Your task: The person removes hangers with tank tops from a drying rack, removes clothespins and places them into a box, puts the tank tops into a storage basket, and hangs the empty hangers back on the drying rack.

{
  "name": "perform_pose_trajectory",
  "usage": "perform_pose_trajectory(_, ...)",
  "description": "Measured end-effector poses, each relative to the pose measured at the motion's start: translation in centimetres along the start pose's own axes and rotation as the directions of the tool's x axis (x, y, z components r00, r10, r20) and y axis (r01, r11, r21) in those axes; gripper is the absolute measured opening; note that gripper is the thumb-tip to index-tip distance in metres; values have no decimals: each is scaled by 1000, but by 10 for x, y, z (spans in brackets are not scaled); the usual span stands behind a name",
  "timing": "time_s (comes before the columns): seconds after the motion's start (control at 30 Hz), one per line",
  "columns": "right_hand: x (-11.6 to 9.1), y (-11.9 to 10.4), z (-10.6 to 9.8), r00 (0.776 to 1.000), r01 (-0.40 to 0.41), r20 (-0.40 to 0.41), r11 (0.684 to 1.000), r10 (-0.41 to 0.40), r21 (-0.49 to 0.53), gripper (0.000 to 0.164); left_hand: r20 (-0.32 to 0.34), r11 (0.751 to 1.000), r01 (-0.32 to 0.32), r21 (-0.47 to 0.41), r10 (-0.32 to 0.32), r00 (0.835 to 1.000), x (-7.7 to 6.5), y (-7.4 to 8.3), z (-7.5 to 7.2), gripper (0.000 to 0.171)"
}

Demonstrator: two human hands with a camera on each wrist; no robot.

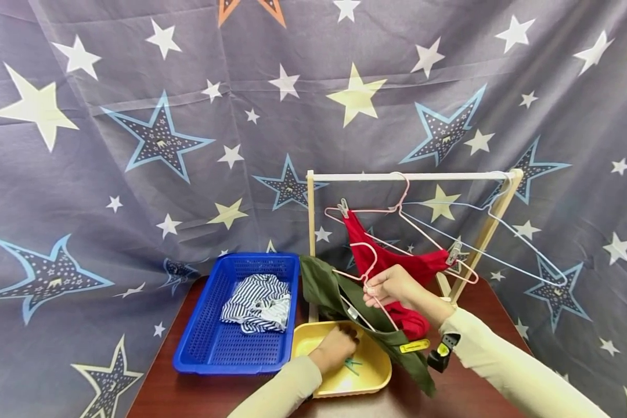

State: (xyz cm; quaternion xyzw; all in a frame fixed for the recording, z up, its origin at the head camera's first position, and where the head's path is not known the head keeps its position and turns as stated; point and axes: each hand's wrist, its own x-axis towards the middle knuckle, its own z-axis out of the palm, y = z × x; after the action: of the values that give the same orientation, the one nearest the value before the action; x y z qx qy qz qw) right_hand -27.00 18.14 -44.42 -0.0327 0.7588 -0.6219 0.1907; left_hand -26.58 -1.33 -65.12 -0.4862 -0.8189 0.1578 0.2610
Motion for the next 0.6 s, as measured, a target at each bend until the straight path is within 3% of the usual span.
perform_pose_trajectory(0.13,7,1,6,997,-22,70,999,20,26,32,-30,1000,-9,-5,9,1000,-6,-2,1,11)
perform_pose_trajectory(0.3,16,1,13,990,-56,132,998,51,37,35,-13,999,5,-37,-6,1000,-10,-7,-7,18)
perform_pose_trajectory(0.47,24,1,19,980,-87,184,995,77,48,32,-2,984,22,-176,-23,1000,-12,-15,-23,22)
perform_pose_trajectory(0.6,29,3,22,970,-100,226,994,90,36,32,-50,967,4,-253,-17,999,-17,-23,-36,16)
